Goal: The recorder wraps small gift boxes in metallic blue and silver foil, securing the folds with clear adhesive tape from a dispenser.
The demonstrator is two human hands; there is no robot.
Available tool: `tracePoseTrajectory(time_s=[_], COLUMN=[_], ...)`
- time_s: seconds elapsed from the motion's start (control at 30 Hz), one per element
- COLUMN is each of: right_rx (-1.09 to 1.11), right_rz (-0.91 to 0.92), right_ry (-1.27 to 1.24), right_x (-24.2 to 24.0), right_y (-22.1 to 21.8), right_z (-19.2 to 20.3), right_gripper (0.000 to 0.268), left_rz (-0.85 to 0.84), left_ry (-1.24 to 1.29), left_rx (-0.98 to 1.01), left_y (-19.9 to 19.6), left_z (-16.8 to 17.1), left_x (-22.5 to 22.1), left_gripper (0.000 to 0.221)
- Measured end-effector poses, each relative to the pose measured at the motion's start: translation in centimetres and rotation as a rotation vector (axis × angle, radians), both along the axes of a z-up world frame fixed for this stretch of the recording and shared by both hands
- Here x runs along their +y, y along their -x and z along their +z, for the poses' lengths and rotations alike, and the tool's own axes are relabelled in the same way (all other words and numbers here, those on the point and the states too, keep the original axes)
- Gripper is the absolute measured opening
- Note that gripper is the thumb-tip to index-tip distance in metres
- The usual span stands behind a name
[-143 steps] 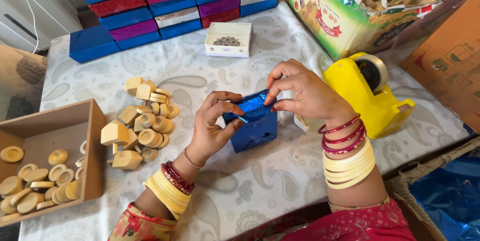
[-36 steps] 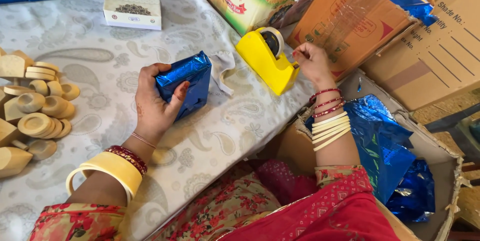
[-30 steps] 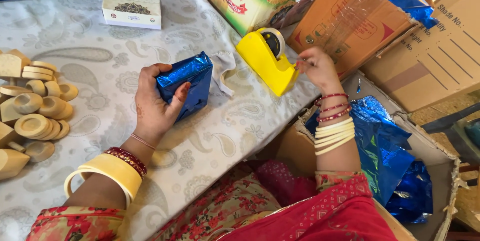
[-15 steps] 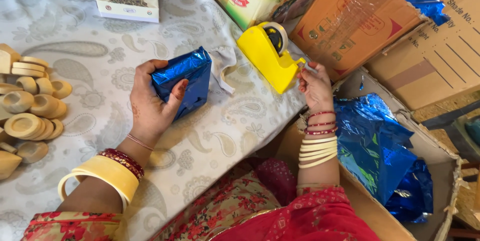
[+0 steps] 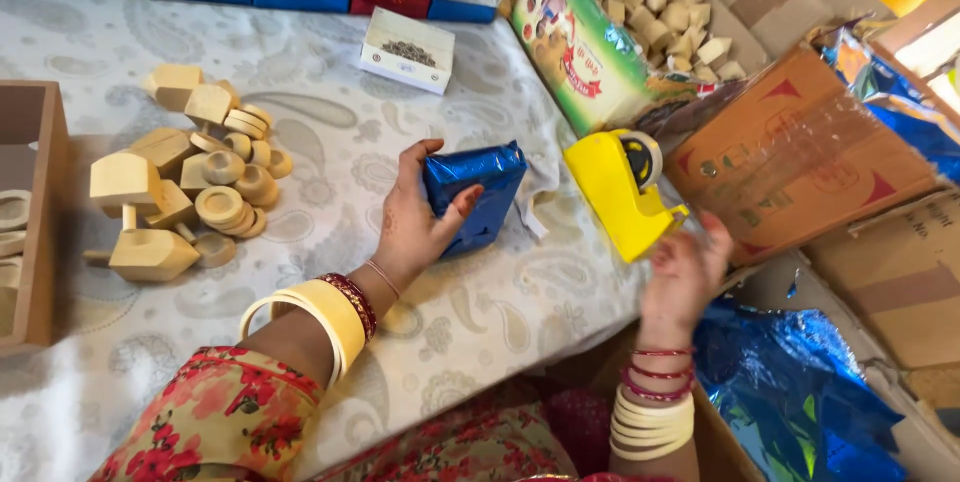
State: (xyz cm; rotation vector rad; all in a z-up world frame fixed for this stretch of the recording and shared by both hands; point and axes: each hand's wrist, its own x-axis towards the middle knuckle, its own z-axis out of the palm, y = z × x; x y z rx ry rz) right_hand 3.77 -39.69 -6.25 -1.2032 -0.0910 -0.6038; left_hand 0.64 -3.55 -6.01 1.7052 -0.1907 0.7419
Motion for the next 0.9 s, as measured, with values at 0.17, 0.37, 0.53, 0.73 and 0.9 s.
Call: tracePoseTrajectory(time_s=[0.17,0.37,0.53,0.73,0.9], right_rx=[-0.037,-0.143,-0.107,-0.161,-0.074], right_rz=[0.318,0.478,0.422,0.221,0.035], right_ry=[0.213,0.369,0.421,0.623,0.829], right_x=[13.1,19.5,20.7,21.1,20.7], right_y=[2.8,1.6,1.9,2.5,2.7], right_z=[3.5,3.6,3.0,3.3,4.7], right_gripper=[0.061,0.060,0.063,0.068,0.075], left_rz=[-0.047,-0.095,0.021,0.012,0.032], left_ry=[-0.017,0.036,-0.061,-0.043,-0.056], left_rx=[0.006,-0.030,-0.034,-0.018,-0.023], left_y=[0.3,-0.1,0.0,0.3,0.2], left_z=[-0.3,-0.1,-0.5,-0.5,-0.7], left_x=[-0.4,-0.1,-0.2,-0.2,-0.1], left_gripper=[0.068,0.066,0.071,0.070,0.069])
